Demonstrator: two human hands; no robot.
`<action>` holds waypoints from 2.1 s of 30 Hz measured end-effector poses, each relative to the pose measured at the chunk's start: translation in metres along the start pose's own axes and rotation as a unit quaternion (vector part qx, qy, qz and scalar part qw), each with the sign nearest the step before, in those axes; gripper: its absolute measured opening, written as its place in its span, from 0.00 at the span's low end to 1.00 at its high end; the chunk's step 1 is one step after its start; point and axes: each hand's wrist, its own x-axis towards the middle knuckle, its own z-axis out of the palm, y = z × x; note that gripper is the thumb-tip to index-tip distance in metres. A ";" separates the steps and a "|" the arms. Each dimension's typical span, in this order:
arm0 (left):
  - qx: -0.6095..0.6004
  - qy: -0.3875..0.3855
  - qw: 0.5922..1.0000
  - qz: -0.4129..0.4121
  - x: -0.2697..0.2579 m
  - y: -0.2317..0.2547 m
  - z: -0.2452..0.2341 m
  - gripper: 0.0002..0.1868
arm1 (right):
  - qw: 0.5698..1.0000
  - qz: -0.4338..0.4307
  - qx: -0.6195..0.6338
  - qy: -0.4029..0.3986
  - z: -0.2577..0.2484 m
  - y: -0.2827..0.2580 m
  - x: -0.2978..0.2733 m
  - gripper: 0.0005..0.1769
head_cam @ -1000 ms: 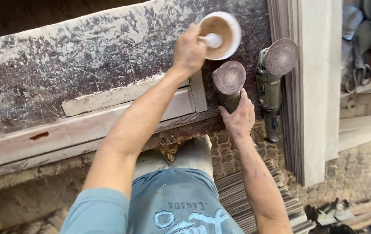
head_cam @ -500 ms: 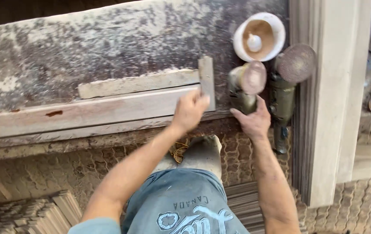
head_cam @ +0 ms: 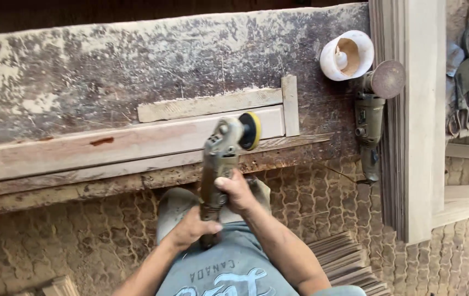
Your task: Applying wood glue to a board and sanding the surface using a power sander.
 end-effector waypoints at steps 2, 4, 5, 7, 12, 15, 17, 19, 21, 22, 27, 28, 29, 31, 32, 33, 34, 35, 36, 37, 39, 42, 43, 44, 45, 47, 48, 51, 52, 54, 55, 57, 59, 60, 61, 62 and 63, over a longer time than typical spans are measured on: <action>-0.080 -0.006 0.996 -0.036 -0.032 0.003 -0.017 0.24 | 0.999 0.025 0.017 -0.025 0.027 0.024 0.006 0.31; -0.079 0.028 0.996 -0.017 -0.057 -0.001 -0.033 0.25 | 0.995 0.055 0.069 -0.042 0.035 0.063 0.014 0.30; -0.077 0.031 0.996 -0.011 -0.063 0.001 -0.030 0.25 | 0.995 0.055 0.066 -0.049 0.043 0.063 0.018 0.30; -0.121 0.076 0.989 -0.040 -0.077 0.004 -0.024 0.32 | 0.995 0.066 0.010 -0.079 0.057 0.067 0.018 0.36; -0.177 0.088 0.980 -0.038 -0.077 -0.022 -0.021 0.29 | 0.977 0.148 0.042 -0.147 0.040 0.075 0.023 0.40; 0.031 0.181 0.982 -0.040 -0.060 -0.031 -0.010 0.22 | 0.976 0.146 0.029 -0.161 0.032 0.050 0.023 0.41; 0.172 0.267 0.945 -0.079 -0.045 -0.024 0.004 0.19 | 0.983 0.111 -0.004 -0.143 0.022 0.032 0.013 0.42; 0.185 0.250 0.946 0.094 -0.023 -0.019 0.018 0.22 | 0.996 0.083 -0.019 -0.027 0.007 0.015 0.007 0.41; 0.188 0.231 0.951 0.085 0.009 -0.014 0.035 0.25 | 0.998 0.067 -0.012 0.015 -0.032 0.002 0.002 0.39; 0.194 0.202 0.957 0.069 0.022 -0.010 0.042 0.29 | 0.997 0.048 0.001 0.066 -0.049 -0.003 -0.001 0.36; 0.253 0.216 0.941 0.056 0.062 0.011 0.062 0.38 | 0.993 0.031 0.046 0.104 -0.083 -0.036 -0.001 0.32; 0.260 0.195 0.945 0.026 0.066 0.013 0.059 0.37 | 0.992 0.009 0.038 0.120 -0.083 -0.041 0.001 0.31; 0.258 0.211 0.942 0.025 0.062 0.006 0.049 0.37 | 0.993 0.019 0.039 0.107 -0.076 -0.032 0.013 0.31; 0.277 0.227 0.928 0.100 0.054 -0.012 0.037 0.39 | 0.997 0.002 -0.033 0.070 -0.065 -0.015 0.024 0.28; 0.279 0.234 0.926 0.096 0.040 -0.018 0.025 0.39 | 0.997 0.007 -0.028 0.065 -0.047 0.000 0.033 0.28; 0.232 0.275 0.928 0.098 0.025 -0.024 0.013 0.40 | 0.997 0.021 -0.059 0.047 -0.029 0.014 0.041 0.28; 0.183 0.314 0.926 0.105 0.014 -0.030 0.002 0.41 | 0.995 0.032 -0.093 0.028 -0.011 0.026 0.050 0.27; 0.184 0.319 0.924 0.105 0.002 -0.048 -0.016 0.41 | 0.995 0.033 -0.091 0.022 0.007 0.042 0.061 0.27; 0.149 0.343 0.925 0.062 -0.009 -0.067 -0.033 0.40 | 0.990 0.065 -0.124 -0.015 0.025 0.057 0.071 0.27; 0.113 0.365 0.924 0.019 -0.020 -0.086 -0.051 0.41 | 0.981 0.096 -0.157 -0.053 0.044 0.073 0.081 0.27; 0.090 0.396 0.913 0.045 -0.049 -0.082 -0.077 0.40 | 0.967 0.094 -0.213 -0.100 0.078 0.106 0.103 0.27; 0.060 0.431 0.897 0.074 -0.086 -0.078 -0.114 0.39 | 0.942 0.094 -0.281 -0.159 0.127 0.149 0.128 0.28; 0.052 0.443 0.892 0.080 -0.097 -0.078 -0.126 0.38 | 0.933 0.100 -0.296 -0.178 0.142 0.162 0.135 0.29; 0.048 0.438 0.894 0.078 -0.101 -0.076 -0.129 0.38 | 0.933 0.102 -0.299 -0.172 0.146 0.167 0.135 0.29; 0.046 0.434 0.897 0.073 -0.106 -0.074 -0.132 0.38 | 0.937 0.079 -0.309 -0.144 0.151 0.172 0.135 0.31; 0.040 0.429 0.899 0.078 -0.103 -0.077 -0.141 0.38 | 0.936 0.051 -0.326 -0.120 0.149 0.169 0.132 0.34; 0.069 0.408 0.908 0.064 -0.100 -0.084 -0.143 0.40 | 0.944 0.076 -0.304 -0.103 0.141 0.163 0.124 0.31; 0.138 0.369 0.915 0.090 -0.086 -0.092 -0.140 0.42 | 0.969 0.096 -0.223 -0.044 0.122 0.147 0.096 0.30; 0.182 0.350 0.911 0.123 -0.082 -0.092 -0.135 0.43 | 0.984 0.092 -0.154 0.001 0.114 0.140 0.084 0.30; 0.183 0.350 0.909 0.135 -0.086 -0.101 -0.142 0.43 | 0.980 0.095 -0.178 -0.002 0.126 0.144 0.091 0.29; 0.193 0.347 0.906 0.144 -0.086 -0.105 -0.144 0.43 | 0.977 0.093 -0.194 -0.003 0.131 0.145 0.094 0.28; 0.158 0.352 0.915 0.120 -0.102 -0.099 -0.167 0.43 | 0.973 0.080 -0.212 -0.044 0.147 0.170 0.113 0.28; 0.123 0.359 0.921 0.089 -0.123 -0.091 -0.177 0.43 | 0.967 0.073 -0.226 -0.086 0.168 0.192 0.127 0.28; 0.082 0.386 0.916 0.078 -0.135 -0.084 -0.180 0.41 | 0.954 0.096 -0.259 -0.120 0.182 0.201 0.135 0.30; 0.040 0.412 0.908 0.067 -0.145 -0.077 -0.182 0.40 | 0.937 0.119 -0.291 -0.154 0.196 0.209 0.144 0.31; 0.046 0.411 0.908 0.065 -0.151 -0.072 -0.183 0.40 | 0.939 0.116 -0.286 -0.153 0.205 0.214 0.146 0.31; 0.022 0.432 0.899 0.062 -0.155 -0.068 -0.184 0.39 | 0.934 0.119 -0.299 -0.157 0.212 0.218 0.148 0.33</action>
